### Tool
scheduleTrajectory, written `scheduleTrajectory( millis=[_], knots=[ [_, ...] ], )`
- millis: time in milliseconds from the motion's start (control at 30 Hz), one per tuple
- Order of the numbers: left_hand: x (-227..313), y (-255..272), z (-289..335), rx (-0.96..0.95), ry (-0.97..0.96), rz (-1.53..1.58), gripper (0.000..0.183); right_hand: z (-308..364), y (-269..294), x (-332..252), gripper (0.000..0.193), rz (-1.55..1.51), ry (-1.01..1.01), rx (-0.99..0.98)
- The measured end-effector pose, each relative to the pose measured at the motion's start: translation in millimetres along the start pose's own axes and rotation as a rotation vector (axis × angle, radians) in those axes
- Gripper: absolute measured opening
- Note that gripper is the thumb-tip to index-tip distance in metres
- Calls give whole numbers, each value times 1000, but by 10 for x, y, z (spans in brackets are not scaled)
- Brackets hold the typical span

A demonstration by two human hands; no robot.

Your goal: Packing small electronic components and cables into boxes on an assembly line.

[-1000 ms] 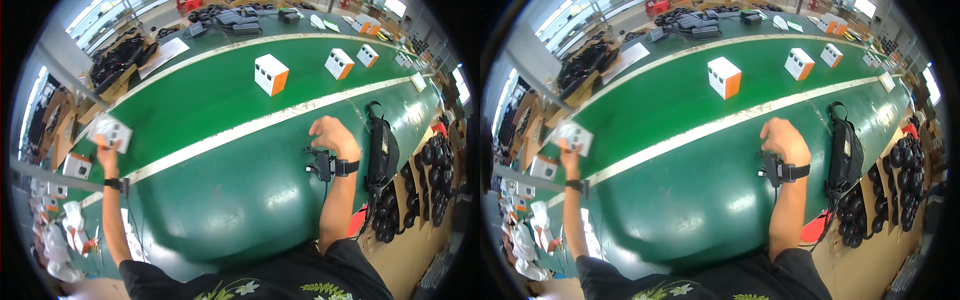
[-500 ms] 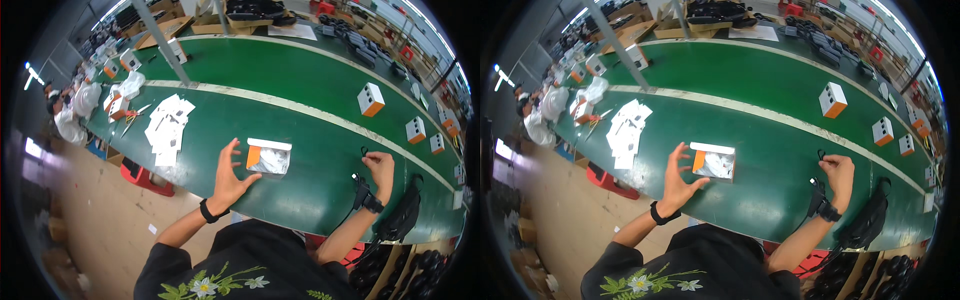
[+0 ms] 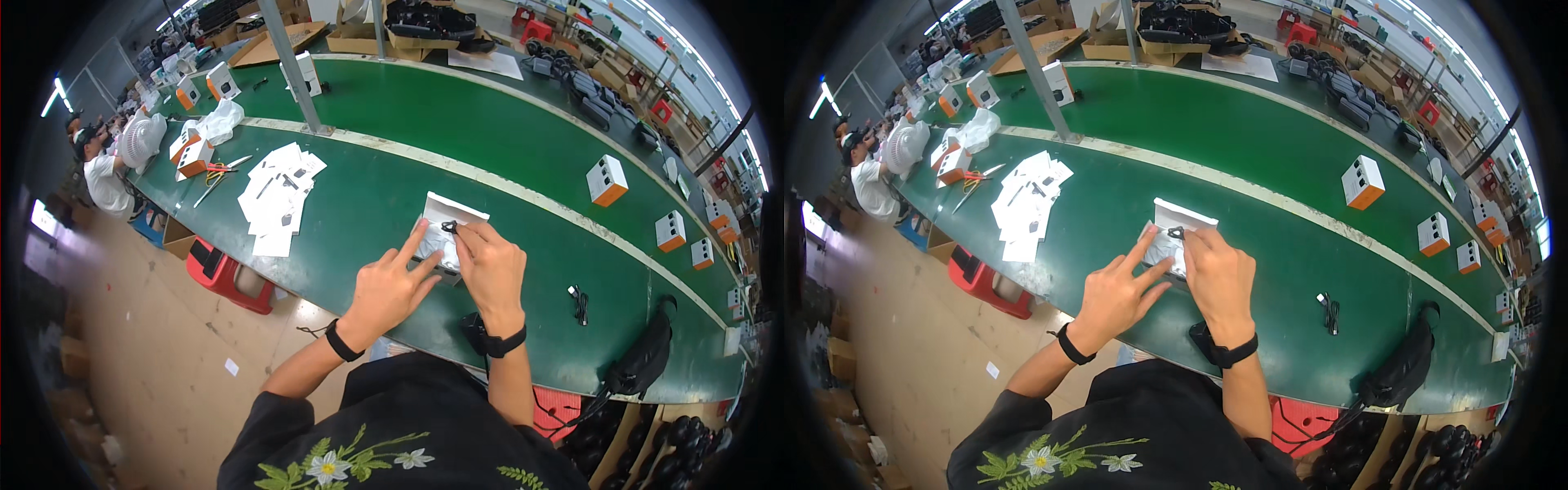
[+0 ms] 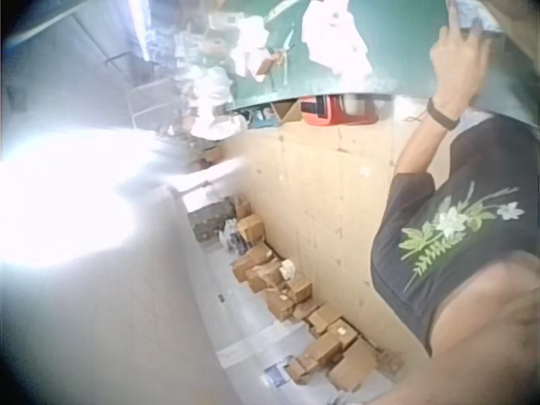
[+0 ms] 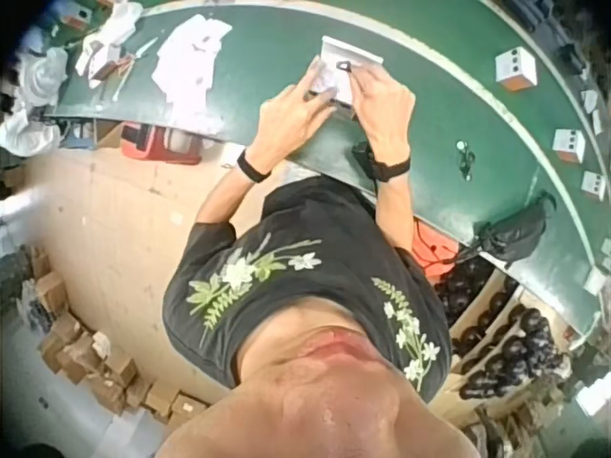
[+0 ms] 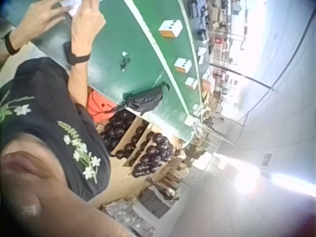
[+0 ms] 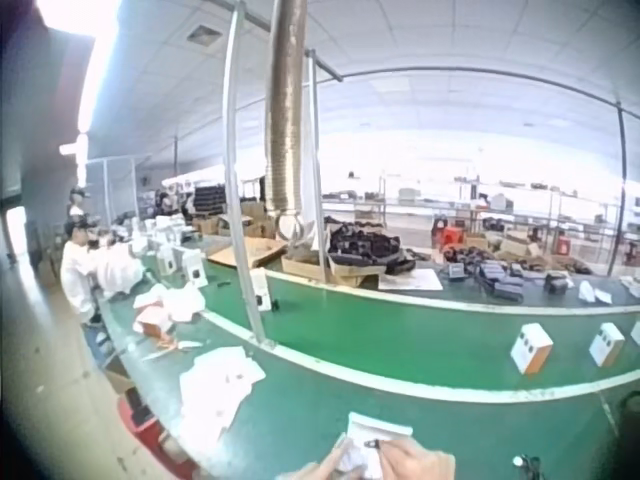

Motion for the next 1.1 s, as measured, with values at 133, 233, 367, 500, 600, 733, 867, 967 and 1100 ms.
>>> scheduleTrajectory(
  millis=[133,233,367,500,600,733,867,967,1100],
  knots=[
    [-111,-39,8,-10,86,167,37,68,-254,-57,25,180,-16,-169],
    [-187,-82,17,-34,64,199,36,94,-382,-102,32,291,-57,-294],
    [-382,162,14,455,37,475,32,70,-411,-194,31,387,-18,-291],
    [-730,-178,-207,285,449,903,29,23,-383,-289,29,410,11,-271],
    [-786,-378,-262,175,338,846,24,33,-387,-256,31,434,59,-303],
    [-802,-228,-433,166,90,586,17,85,-301,-155,34,262,118,-299],
    [-722,-253,-589,163,125,533,26,85,-236,-156,42,161,88,-258],
    [-617,-336,-633,153,189,496,27,107,-235,-110,47,149,17,-339],
    [-730,-431,-655,129,395,525,25,155,-284,-91,47,156,44,-316]
  ],
)
Point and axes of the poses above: each hand's wrist, its own z-axis away from the middle knuckle, its own y-axis out of the back of the hand, x = y × z, the point moved 7 cm from there along -z, towards the middle knuckle, and after that the axes turned 4 degrees about x, right-handed, at the moved point
